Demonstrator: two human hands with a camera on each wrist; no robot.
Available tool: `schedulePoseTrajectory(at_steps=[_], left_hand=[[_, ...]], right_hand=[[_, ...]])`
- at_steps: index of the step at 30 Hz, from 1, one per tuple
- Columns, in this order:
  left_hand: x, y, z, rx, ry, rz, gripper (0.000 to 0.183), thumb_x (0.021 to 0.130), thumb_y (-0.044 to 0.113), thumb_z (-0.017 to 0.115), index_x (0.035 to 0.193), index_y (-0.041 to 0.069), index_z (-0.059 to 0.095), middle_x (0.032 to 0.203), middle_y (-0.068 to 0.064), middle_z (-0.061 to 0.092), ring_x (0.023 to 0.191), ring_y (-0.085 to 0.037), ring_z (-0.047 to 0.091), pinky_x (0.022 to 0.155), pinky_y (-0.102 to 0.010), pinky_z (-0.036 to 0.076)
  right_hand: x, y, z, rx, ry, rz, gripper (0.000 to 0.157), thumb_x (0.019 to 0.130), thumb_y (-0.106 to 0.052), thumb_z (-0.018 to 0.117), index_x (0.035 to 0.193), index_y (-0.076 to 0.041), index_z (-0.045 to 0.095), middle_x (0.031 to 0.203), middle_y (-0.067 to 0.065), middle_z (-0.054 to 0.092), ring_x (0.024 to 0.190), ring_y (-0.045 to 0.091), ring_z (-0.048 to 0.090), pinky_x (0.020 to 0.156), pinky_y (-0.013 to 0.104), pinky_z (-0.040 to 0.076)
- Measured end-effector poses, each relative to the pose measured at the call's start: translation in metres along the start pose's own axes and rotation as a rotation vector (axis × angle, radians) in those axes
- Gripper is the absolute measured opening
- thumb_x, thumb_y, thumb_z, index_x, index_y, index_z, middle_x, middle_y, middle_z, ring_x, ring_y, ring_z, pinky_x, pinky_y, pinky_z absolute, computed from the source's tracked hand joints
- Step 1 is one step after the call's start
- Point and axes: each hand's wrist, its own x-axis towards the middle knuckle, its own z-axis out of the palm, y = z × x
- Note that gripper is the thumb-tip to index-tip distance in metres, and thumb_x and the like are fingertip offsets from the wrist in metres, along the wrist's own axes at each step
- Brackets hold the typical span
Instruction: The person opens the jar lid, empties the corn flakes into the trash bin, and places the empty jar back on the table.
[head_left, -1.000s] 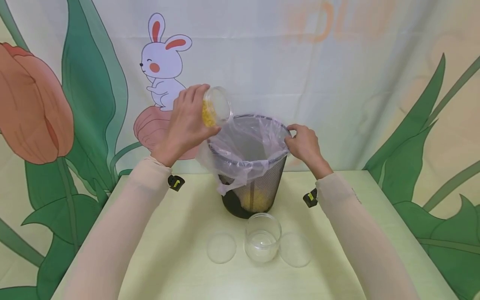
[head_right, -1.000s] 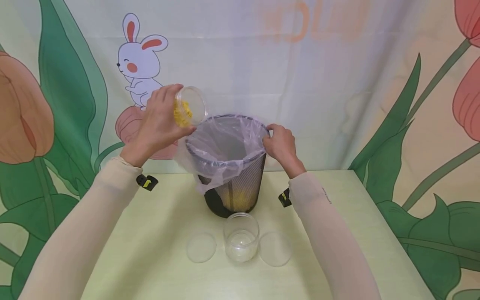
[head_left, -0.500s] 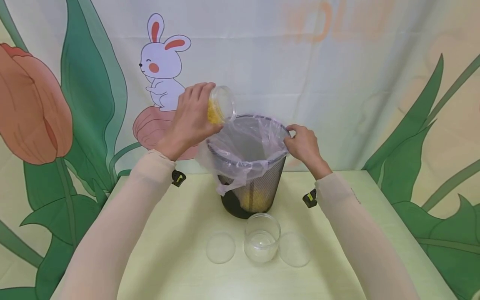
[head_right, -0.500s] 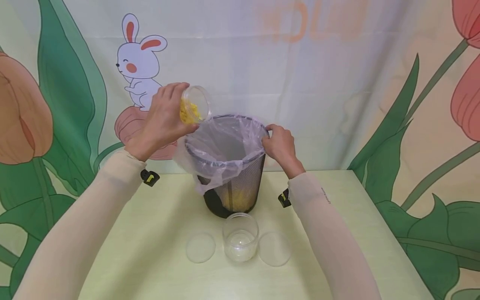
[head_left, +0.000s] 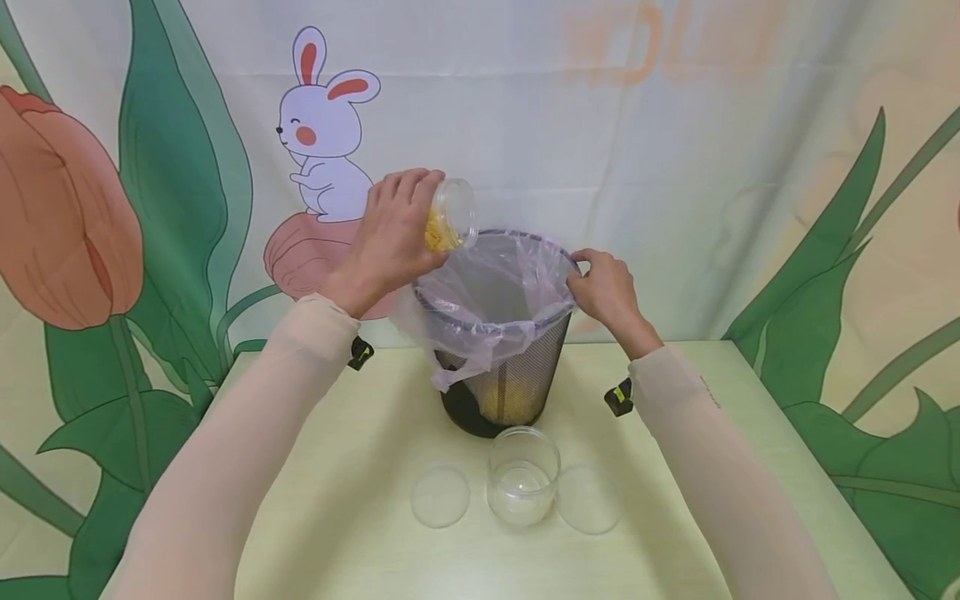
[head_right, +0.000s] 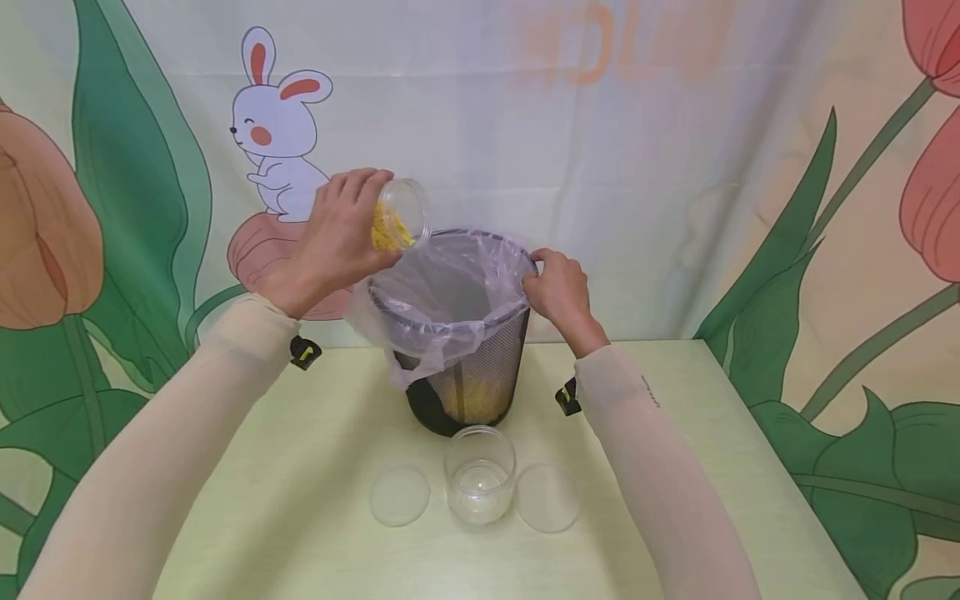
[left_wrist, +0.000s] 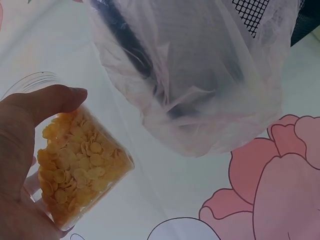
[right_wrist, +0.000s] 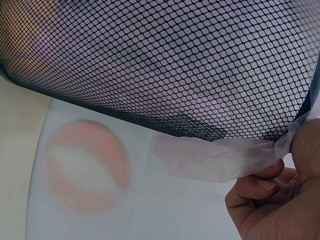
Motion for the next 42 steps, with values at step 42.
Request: schedulePoseTrajectory(at_steps=[42], left_hand=[[0.0099, 0.0045, 0.0066, 0.198, -0.034, 0.16, 0.084, 0.073, 0.026, 0.08, 0.143, 0.009, 0.036, 0.142, -0.016, 0.044, 0.132, -0.037, 0.039, 0.113, -0.053, 0.028]], right_hand=[[-0.002, 0.0013, 0.0001, 0.008, 0.001, -0.01, 0.049, 0.089, -0.016, 0.047, 0.136, -0.008, 0.057, 0.097, 0.014, 0.067, 0.069, 0.022, 0.046, 0.057, 0.03, 0.036]])
